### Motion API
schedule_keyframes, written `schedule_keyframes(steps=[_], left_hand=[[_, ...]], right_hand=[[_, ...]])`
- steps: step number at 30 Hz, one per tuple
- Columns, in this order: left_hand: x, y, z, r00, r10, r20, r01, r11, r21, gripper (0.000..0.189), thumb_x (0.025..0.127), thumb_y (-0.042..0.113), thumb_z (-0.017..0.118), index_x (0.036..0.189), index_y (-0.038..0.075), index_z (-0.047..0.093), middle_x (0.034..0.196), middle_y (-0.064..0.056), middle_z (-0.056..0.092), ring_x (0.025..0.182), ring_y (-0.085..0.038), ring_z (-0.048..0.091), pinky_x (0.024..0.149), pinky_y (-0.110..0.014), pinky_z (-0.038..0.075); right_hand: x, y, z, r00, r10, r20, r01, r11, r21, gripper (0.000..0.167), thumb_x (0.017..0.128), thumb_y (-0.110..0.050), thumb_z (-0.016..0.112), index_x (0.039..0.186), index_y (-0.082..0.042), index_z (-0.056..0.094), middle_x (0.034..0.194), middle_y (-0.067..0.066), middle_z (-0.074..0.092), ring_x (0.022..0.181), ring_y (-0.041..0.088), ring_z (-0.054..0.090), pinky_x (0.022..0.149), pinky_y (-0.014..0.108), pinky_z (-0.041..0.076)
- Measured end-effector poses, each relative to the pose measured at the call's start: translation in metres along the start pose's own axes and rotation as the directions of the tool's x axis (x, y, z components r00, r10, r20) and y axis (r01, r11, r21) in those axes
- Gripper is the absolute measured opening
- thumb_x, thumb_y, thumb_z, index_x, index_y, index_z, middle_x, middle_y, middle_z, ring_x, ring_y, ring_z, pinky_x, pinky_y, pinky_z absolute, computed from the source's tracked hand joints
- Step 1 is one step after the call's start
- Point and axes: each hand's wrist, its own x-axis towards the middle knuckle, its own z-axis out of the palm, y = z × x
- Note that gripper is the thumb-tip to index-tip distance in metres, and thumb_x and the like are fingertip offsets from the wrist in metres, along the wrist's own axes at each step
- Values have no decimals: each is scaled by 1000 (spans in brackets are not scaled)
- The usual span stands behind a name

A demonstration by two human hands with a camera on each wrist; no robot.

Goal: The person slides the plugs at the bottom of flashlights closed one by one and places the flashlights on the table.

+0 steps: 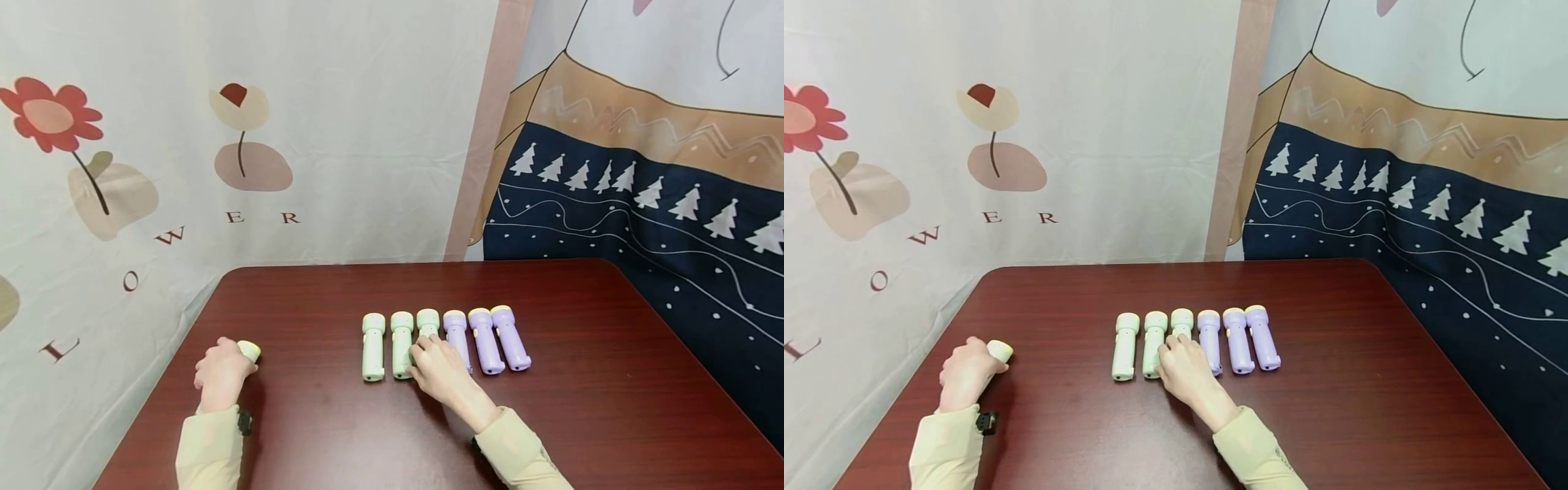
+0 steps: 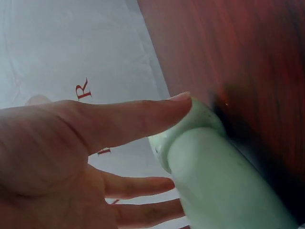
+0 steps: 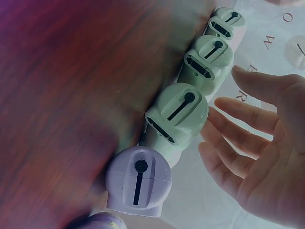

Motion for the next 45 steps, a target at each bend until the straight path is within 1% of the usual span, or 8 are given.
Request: schedule_keyframes(steps=[4, 8, 10, 17, 26, 33, 39, 45], left_hand=[[3, -6, -3, 999, -6, 47, 6, 1000, 8, 49, 77, 14, 63, 107, -19, 44, 101, -42, 52, 88, -61, 53, 64, -61, 47], [3, -10, -4, 999, 19, 46, -19, 1000, -2, 27, 76, 9, 55, 92, -12, 56, 91, -37, 58, 81, -54, 58, 55, -55, 46], [3, -11, -5, 999, 30, 42, -30, 1000, -3, 22, 75, 8, 54, 87, -10, 58, 90, -37, 58, 79, -53, 59, 54, -53, 46], [4, -11, -5, 999, 42, 23, -42, 999, 6, 28, 74, 8, 58, 93, -13, 58, 90, -37, 57, 78, -52, 58, 52, -51, 45], [1, -10, -3, 996, 89, -10, -89, 996, 8, 24, 71, 8, 61, 87, -10, 59, 85, -35, 58, 73, -49, 58, 52, -48, 44], [-3, 0, -3, 993, 117, -1, -117, 993, 2, 28, 70, 9, 64, 88, -12, 60, 86, -36, 60, 75, -51, 60, 55, -51, 46], [-5, 8, -2, 991, 135, 1, -135, 991, -18, 34, 71, 15, 68, 90, -12, 59, 82, -32, 59, 72, -45, 58, 54, -47, 44], [-9, 20, 3, 986, 164, -24, -164, 986, -40, 31, 71, 17, 68, 85, -9, 59, 80, -29, 60, 69, -41, 58, 53, -46, 44]], right_hand=[[0, 0, 0, 1000, 2, 1, -2, 1000, -1, 24, 69, -28, 81, 75, -13, 63, 78, 1, 60, 73, 19, 55, 60, 31, 47], [0, 0, 0, 1000, 5, 6, -5, 1000, 1, 24, 70, -28, 81, 75, -13, 64, 78, 0, 60, 73, 19, 55, 61, 30, 47], [-1, 0, -1, 1000, 5, 7, -5, 1000, 3, 23, 69, -28, 81, 76, -13, 64, 78, 0, 60, 73, 19, 55, 61, 30, 47], [0, 1, -2, 1000, 6, 5, -6, 1000, 9, 23, 69, -27, 81, 75, -13, 64, 78, 1, 60, 73, 19, 55, 62, 30, 47], [0, 1, -2, 1000, 9, 6, -9, 1000, 10, 23, 69, -26, 81, 76, -13, 64, 78, 1, 60, 73, 19, 55, 62, 30, 47], [0, 0, -2, 1000, 6, 6, -6, 1000, 7, 23, 70, -27, 80, 76, -13, 64, 78, 0, 60, 73, 19, 55, 62, 30, 46], [-1, -1, -2, 1000, -1, -7, 1, 1000, 7, 23, 69, -27, 80, 76, -13, 64, 78, 0, 60, 72, 19, 55, 62, 30, 46], [-1, 0, -1, 1000, 0, -9, 0, 1000, 0, 23, 69, -28, 81, 75, -14, 63, 77, -1, 59, 71, 18, 55, 62, 30, 46]])
